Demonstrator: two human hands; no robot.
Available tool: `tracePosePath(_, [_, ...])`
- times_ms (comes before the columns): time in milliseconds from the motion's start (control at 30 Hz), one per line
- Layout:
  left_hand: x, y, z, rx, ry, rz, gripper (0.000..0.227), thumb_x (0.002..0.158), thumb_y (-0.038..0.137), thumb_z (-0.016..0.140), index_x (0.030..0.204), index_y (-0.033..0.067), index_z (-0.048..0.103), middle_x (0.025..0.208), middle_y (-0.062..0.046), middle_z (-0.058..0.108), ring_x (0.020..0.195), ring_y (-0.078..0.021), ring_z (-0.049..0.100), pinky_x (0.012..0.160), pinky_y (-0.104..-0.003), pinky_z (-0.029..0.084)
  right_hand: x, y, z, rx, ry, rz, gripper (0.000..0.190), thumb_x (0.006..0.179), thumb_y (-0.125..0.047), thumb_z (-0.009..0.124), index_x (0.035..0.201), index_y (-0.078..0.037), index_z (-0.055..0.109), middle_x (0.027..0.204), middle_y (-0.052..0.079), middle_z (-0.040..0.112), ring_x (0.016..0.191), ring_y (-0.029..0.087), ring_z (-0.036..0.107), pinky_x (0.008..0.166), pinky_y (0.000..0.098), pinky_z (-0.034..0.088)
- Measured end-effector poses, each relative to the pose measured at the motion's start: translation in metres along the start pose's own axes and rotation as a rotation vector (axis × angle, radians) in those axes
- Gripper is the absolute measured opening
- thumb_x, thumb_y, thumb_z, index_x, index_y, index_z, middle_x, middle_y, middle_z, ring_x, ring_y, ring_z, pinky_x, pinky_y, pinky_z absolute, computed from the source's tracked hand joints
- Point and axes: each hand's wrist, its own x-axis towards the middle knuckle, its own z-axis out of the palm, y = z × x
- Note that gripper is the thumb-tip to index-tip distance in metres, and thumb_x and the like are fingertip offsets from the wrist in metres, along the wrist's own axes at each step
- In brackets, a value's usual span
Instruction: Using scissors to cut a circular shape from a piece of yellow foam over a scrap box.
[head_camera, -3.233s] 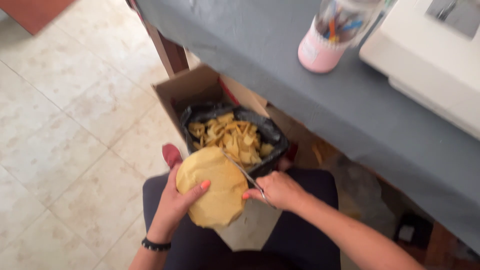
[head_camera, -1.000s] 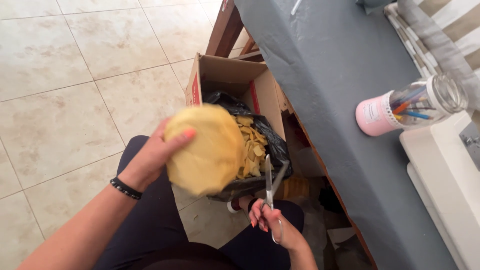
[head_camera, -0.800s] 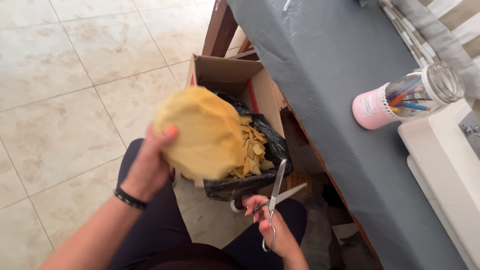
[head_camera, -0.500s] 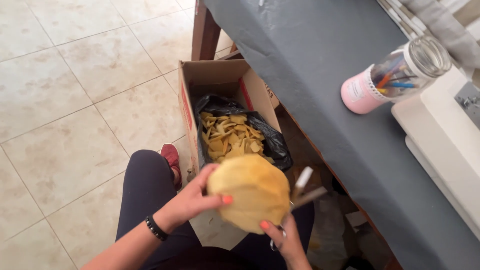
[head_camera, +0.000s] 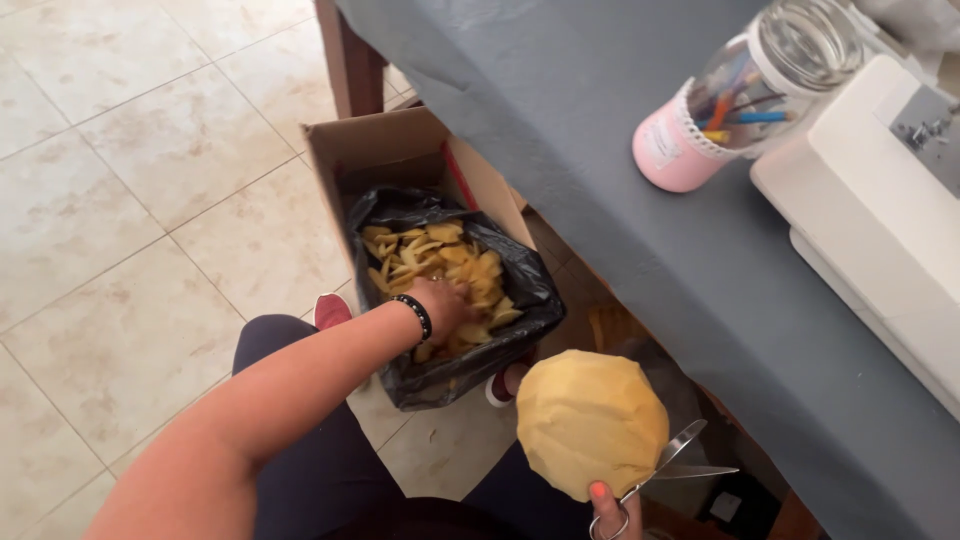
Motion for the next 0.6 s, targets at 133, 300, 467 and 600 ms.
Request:
tracePosePath(133, [0.015,-0.002,-0.005,0.081,-0.206,-0.075,0.079,0.104,0.021,0.060,0.166,0.0334,0.012,0.170,-0.006,0.011,0.153,-0.0393,0.024,0.112,-0.070,0.038,-0.001,-0.031,0.003,-0.218,-0.240,0.047,0.102,0.072,-0.032,0.071,0.160,-0.006,0.027,0.160,0.016,0.044,0.146,0.031,0.045,0.120,0.0473,0.039])
tracePosePath(300, [0.043,-0.009,0.027,0.029,-0.276,-0.163,0.076,0.104,0.041,0.050,0.166,0.0363,0.006,0.172,-0.002,0.002,0.157,-0.0410,0.009,0.117,-0.073,0.029,0.002,-0.026,0.009,-0.193,-0.325,0.089,0.104,0.073,-0.041,0.072,0.160,-0.008,0.025,0.161,0.016,0.042,0.146,0.031,0.044,0.120,0.0473,0.039])
tracePosePath(467, [0.047,0.009,0.030,0.024,-0.276,-0.154,0.076,0.102,0.052,0.045,0.165,0.0397,0.003,0.172,-0.001,-0.005,0.157,-0.0396,0.000,0.118,-0.075,0.022,0.004,-0.012,0.015,-0.167,-0.376,0.035,0.101,0.074,-0.042,0.077,0.156,-0.005,0.032,0.155,0.018,0.050,0.141,0.031,0.051,0.116,0.0474,0.044])
tracePosePath(600, [0.047,0.017,0.034,-0.028,-0.265,-0.170,0.077,0.101,0.063,0.040,0.165,0.0430,0.001,0.173,0.000,-0.013,0.158,-0.0382,-0.008,0.119,-0.077,0.015,-0.002,-0.056,0.044,-0.159,-0.465,0.076,0.106,0.070,-0.051,0.079,0.155,-0.005,0.034,0.153,0.017,0.054,0.140,0.032,0.054,0.114,0.0488,0.048])
